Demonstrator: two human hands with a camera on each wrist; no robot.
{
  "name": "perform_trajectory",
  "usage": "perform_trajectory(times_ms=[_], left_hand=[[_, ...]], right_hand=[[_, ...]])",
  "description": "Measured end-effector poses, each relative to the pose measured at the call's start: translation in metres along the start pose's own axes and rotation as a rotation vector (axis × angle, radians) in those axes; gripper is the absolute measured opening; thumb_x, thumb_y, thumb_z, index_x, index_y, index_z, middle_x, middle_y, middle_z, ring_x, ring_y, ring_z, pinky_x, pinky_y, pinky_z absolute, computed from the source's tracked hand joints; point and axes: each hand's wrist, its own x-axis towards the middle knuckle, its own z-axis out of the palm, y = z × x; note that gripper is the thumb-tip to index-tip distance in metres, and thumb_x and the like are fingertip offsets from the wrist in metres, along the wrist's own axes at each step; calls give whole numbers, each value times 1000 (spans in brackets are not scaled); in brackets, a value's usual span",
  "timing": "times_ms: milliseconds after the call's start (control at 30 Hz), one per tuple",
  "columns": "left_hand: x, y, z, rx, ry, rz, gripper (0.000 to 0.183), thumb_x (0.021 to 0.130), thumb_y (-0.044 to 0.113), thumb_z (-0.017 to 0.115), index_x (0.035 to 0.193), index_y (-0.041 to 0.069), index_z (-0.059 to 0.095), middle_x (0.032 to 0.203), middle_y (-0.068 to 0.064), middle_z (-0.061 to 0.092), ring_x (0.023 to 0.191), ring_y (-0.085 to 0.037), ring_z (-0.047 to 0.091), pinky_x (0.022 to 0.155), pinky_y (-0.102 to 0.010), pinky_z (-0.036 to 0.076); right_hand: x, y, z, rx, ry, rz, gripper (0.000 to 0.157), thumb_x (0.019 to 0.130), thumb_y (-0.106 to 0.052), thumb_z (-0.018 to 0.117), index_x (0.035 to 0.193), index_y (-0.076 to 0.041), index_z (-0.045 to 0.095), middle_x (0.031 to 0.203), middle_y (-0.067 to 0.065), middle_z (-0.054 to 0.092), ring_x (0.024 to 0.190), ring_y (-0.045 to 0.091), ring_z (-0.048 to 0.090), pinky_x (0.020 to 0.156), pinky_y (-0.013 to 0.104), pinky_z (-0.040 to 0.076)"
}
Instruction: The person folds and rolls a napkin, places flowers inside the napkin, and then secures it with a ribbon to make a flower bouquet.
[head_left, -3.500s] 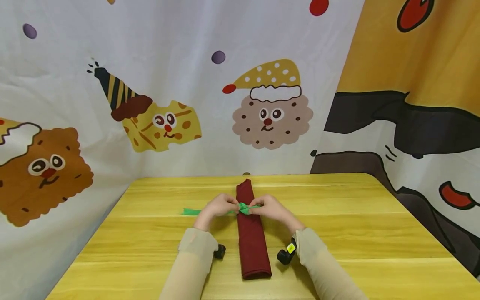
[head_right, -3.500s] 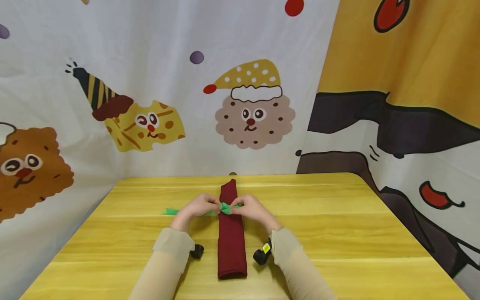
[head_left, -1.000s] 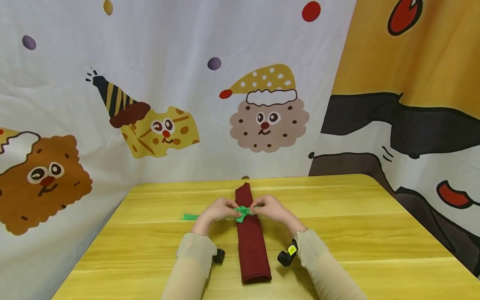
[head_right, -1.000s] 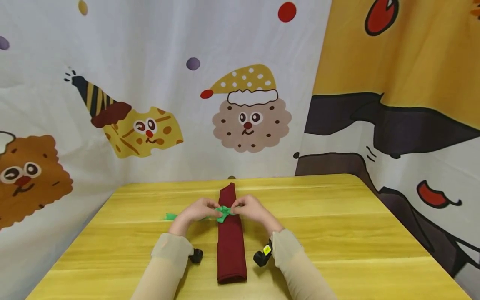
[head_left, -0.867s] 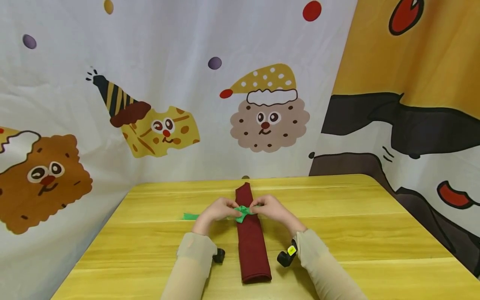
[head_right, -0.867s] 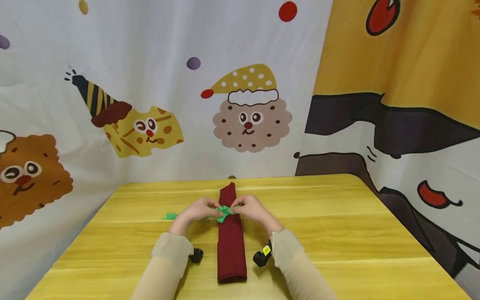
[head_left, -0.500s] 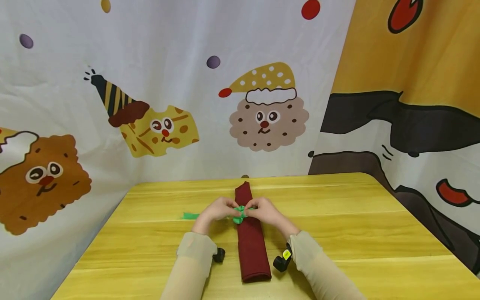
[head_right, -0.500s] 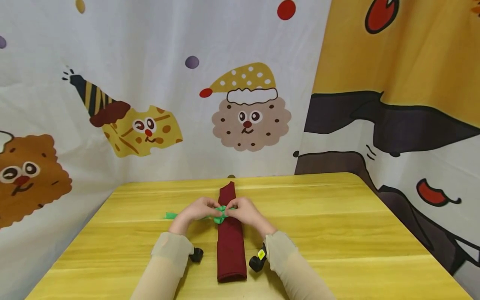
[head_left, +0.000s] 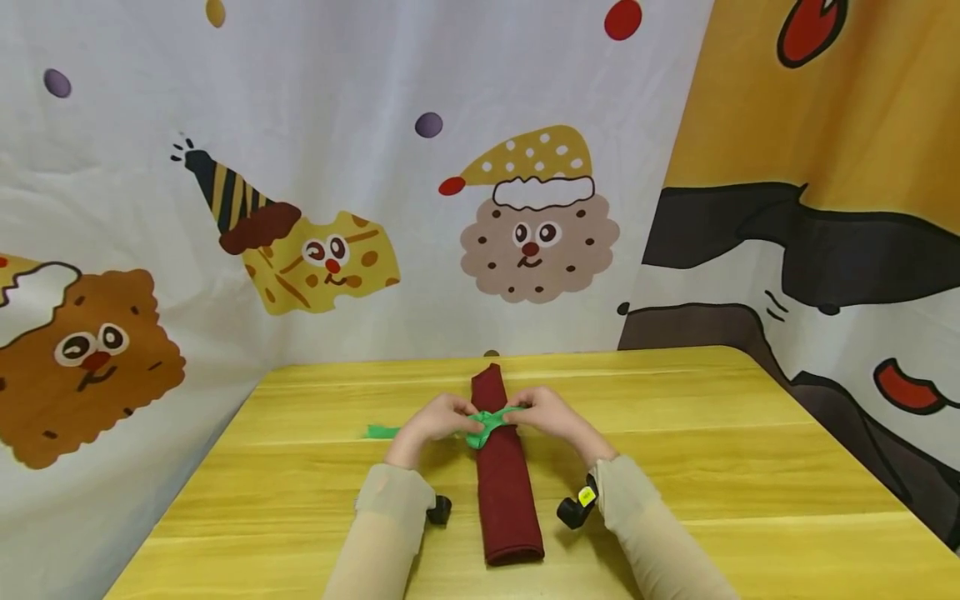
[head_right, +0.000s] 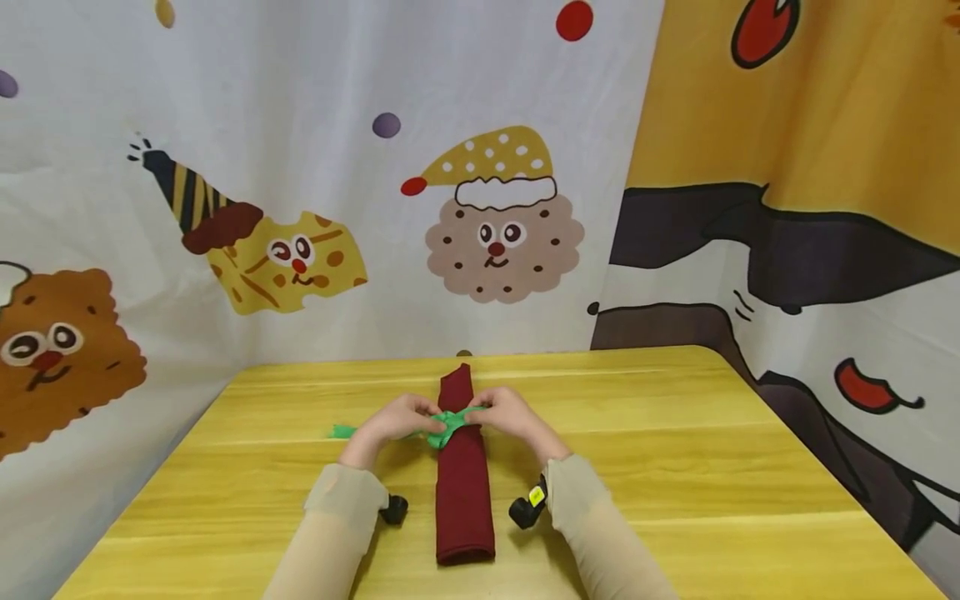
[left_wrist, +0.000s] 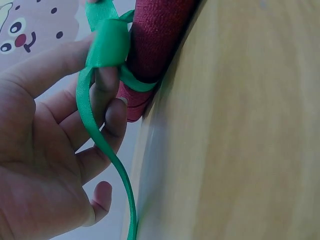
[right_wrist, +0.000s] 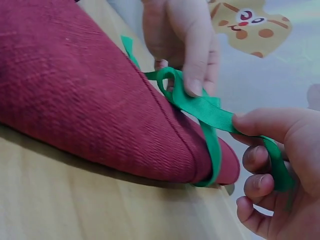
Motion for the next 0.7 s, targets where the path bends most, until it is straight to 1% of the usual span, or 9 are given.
perform_trajectory(times_ms=[33, 67, 167, 267, 300, 400, 500, 567, 700], left_hand=[[0, 0, 0, -2, -1, 1, 15, 87, 18, 74, 93, 4, 73, 80, -1, 64, 71, -17, 52, 65, -32, 44], [0, 0, 0, -7, -2, -1, 16, 87, 19, 74, 93, 5, 73, 79, -1, 64, 70, -18, 52, 65, -33, 44], [0, -1, 0, -4, -6, 6, 16, 87, 20, 73, 93, 5, 73, 77, -3, 64, 68, -19, 53, 65, -33, 46], [1, -1, 1, 3, -6, 10, 15, 87, 19, 73, 94, 5, 73, 77, -3, 64, 67, -19, 53, 65, -33, 46], [1, -1, 1, 6, -5, 10, 15, 87, 18, 73, 94, 5, 73, 78, -3, 64, 67, -18, 53, 65, -33, 46], [1, 0, 2, 6, -6, 6, 14, 87, 16, 73, 94, 4, 72, 77, -2, 64, 67, -17, 54, 65, -33, 47], [0, 1, 2, -3, -9, 7, 14, 86, 15, 73, 93, 3, 72, 77, -2, 63, 66, -17, 53, 65, -33, 47], [0, 1, 3, -9, -8, 11, 14, 86, 14, 73, 93, 2, 72, 76, -3, 63, 65, -16, 53, 64, -33, 47], [0, 1, 3, -12, -1, 3, 14, 86, 14, 73, 93, 2, 72, 77, -2, 63, 66, -16, 51, 64, -34, 46]], right_hand=[[1, 0, 1, -5, -2, -14, 13, 90, -17, 68, 91, -6, 74, 86, 0, 67, 72, 14, 51, 66, 30, 43], [-2, -6, 2, -6, -8, -24, 13, 91, -15, 68, 91, -4, 73, 86, 2, 67, 72, 14, 50, 66, 30, 43], [0, -7, 9, -15, -12, -55, 13, 91, -12, 67, 91, -1, 73, 84, 3, 68, 67, 12, 46, 62, 29, 40], [0, -9, 16, -22, -8, -55, 12, 91, -12, 67, 90, -3, 73, 83, 3, 67, 64, 12, 44, 60, 28, 38], [3, -3, 18, -29, -5, -58, 11, 91, -14, 67, 89, -5, 73, 82, 0, 67, 63, 11, 43, 59, 27, 38], [2, -2, 22, -38, -17, -60, 9, 90, -15, 69, 88, -8, 73, 82, -2, 66, 63, 11, 46, 60, 27, 40], [2, 0, 21, -50, -30, -52, 8, 87, -17, 72, 87, -9, 73, 81, -3, 66, 66, 11, 49, 61, 28, 42], [2, 1, 18, -52, -35, -41, 11, 86, -20, 73, 88, -10, 73, 82, -3, 67, 70, 12, 51, 63, 28, 43], [1, 1, 10, -39, -29, -10, 18, 89, -28, 70, 92, -11, 74, 86, -2, 67, 70, 13, 49, 63, 29, 42]])
